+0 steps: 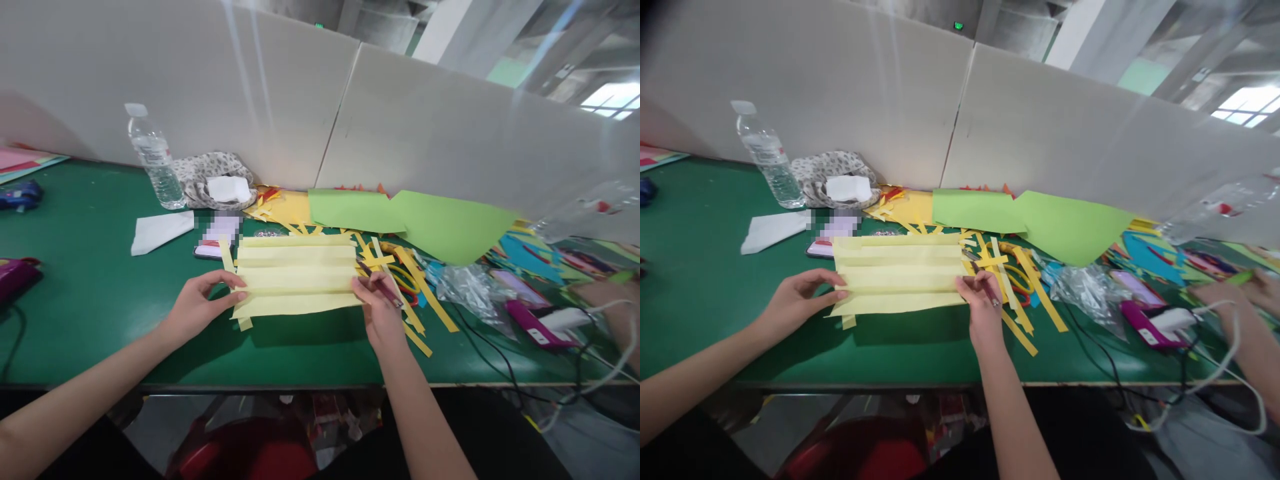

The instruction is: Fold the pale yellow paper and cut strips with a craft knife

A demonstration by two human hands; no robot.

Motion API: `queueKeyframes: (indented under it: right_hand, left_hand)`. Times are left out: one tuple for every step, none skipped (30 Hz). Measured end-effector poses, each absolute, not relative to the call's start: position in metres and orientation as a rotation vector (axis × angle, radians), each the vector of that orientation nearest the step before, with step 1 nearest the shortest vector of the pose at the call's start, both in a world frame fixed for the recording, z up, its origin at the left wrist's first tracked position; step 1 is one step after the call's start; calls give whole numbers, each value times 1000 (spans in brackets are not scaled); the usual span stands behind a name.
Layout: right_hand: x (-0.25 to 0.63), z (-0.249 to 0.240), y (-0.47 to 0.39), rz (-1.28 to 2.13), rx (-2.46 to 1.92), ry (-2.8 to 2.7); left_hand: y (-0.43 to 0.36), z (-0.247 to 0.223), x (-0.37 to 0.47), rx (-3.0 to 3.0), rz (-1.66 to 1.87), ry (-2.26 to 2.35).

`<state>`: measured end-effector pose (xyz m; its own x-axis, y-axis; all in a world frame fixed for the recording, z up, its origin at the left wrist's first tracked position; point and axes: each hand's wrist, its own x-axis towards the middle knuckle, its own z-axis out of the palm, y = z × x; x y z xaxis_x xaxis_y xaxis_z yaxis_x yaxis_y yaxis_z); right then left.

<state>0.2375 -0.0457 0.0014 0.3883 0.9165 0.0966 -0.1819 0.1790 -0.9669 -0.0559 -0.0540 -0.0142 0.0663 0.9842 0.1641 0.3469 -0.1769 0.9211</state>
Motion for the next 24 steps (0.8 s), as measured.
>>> queueKeyframes:
  right_hand:
    - [238, 3, -47, 934, -1098, -827]
    - [238, 4, -48, 939, -1086, -823]
    - [239, 5, -49, 940, -1077, -826]
    - [239, 7, -51, 937, -1074, -834]
    - [238, 7, -52, 935, -1076, -846]
    - [238, 8, -54, 935, -1081, -862]
    - [237, 8, -56, 942, -1089, -880]
    - [236, 9, -58, 960, -1097, -904]
    - [235, 9, -59, 989, -1100, -934]
    - [234, 9, -60, 1024, -1099, -967]
    - [232, 8, -61, 1061, -1096, -1005]
    - [231, 8, -62, 1088, -1094, -1042]
    - [230, 8, -63, 1109, -1098, -1079]
    - [229, 8, -63, 1124, -1106, -1110]
    - [229, 7, -64, 1136, -1115, -1130]
    - [229, 7, -64, 1149, -1121, -1137]
    - [230, 8, -64, 1159, -1117, -1129]
    - [230, 8, -64, 1166, -1110, -1107]
    - [231, 9, -64, 1168, -1101, -1075]
    - [231, 9, -63, 1159, -1094, -1040]
    - [232, 10, -63, 1145, -1089, -1007]
    - [232, 10, -62, 1130, -1087, -982]
    - [232, 9, -61, 1117, -1085, -966]
    - [232, 8, -60, 1107, -1085, -960]
  left_hand:
    - [-56, -13, -57, 1642, 1122, 1359]
    - [-57, -11, -58, 1666, 1116, 1372]
    - [-59, -10, -59, 1695, 1100, 1390]
    - [-60, -9, -59, 1727, 1078, 1406]
    - [-62, -9, -59, 1763, 1059, 1419]
    - [-62, -9, -59, 1804, 1050, 1428]
    - [-63, -9, -59, 1844, 1051, 1436]
    - [-63, -9, -59, 1882, 1065, 1443]
    - [-63, -8, -59, 1914, 1093, 1453]
    - [-63, -8, -59, 1940, 1126, 1466]
    - [-63, -7, -59, 1958, 1162, 1482]
    - [-63, -6, -60, 1969, 1194, 1494]
    - [-63, -5, -60, 1977, 1223, 1503]
    - [-63, -5, -60, 1977, 1244, 1508]
    - [-63, -4, -60, 1959, 1258, 1507]
    - [-62, -3, -59, 1917, 1266, 1501]
    - [-62, -3, -59, 1848, 1272, 1486]
    - [-61, -3, -58, 1757, 1273, 1463]
    - [-61, -3, -57, 1654, 1269, 1431]
    - [-60, -3, -56, 1547, 1252, 1393]
    - [-60, -3, -55, 1451, 1224, 1353]
    - [-59, -4, -54, 1371, 1183, 1314]
    - [-59, -4, -54, 1308, 1134, 1281]
    - [-59, -4, -54, 1259, 1088, 1258]
